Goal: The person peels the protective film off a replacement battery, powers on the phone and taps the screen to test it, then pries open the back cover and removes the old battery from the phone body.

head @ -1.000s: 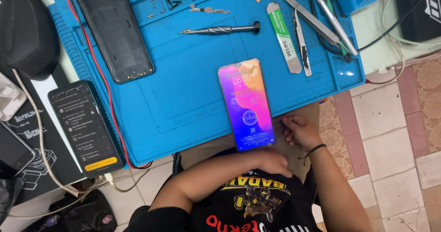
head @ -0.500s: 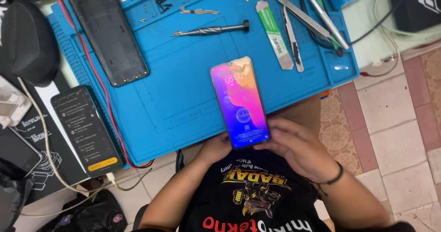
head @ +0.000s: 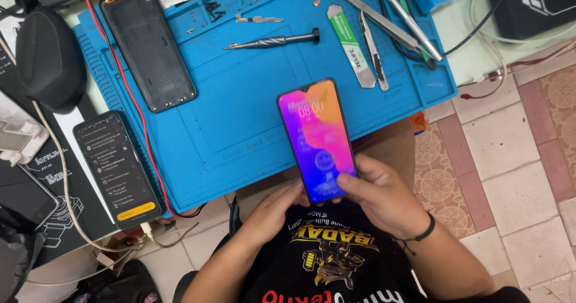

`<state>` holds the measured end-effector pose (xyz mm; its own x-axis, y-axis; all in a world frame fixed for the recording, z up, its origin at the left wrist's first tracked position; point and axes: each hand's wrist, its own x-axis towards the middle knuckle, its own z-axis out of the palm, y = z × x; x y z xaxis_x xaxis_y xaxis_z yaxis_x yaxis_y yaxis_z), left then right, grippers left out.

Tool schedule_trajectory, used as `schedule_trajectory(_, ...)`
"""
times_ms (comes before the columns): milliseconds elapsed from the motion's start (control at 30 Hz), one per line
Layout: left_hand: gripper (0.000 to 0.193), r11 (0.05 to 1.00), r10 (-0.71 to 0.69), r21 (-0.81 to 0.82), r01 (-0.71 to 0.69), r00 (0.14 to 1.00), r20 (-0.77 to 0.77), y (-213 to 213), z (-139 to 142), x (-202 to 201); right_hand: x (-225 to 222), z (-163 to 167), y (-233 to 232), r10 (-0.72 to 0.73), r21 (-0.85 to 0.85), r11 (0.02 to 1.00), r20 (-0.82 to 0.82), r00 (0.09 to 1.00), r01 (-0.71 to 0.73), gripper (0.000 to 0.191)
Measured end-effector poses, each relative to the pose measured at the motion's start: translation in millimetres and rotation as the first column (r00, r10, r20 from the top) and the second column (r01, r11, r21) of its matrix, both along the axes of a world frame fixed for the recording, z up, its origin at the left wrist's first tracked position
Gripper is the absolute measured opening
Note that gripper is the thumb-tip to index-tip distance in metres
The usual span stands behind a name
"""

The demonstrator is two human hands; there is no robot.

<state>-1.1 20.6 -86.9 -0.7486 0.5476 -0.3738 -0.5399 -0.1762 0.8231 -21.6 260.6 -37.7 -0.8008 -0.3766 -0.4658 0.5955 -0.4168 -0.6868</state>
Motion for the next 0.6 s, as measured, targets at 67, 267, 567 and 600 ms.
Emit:
schedule_trajectory(67,0.057,0.96,0.007,0.278,-0.021,0.999,0.054,-7,40,7,11,8,2,0.006,-0.038,0.999,-0.095,0.995,-0.01,0.025)
schedule_trajectory(267,0.078,0.944,0.231,0.298,-0.144,0.931,-0.282,-4,103,-10,25,27,-19,0.075,-0.057,0.995,-0.139,0.988,-0.083,0.031)
schedule_trajectory(567,0.078,0.827,0.261,0.485,-0.284,0.958,0.116,-12,101,-49,-3,42,-56,0.153,0.268,0.962,-0.393,0.907,-0.046,0.025)
schedule_trajectory(600,0.085,0.823,0.271,0.5,-0.269,0.96,0.07,-16,100,-52,-5,47,-57,0.165,0.423,0.901,-0.535,0.829,0.093,0.027)
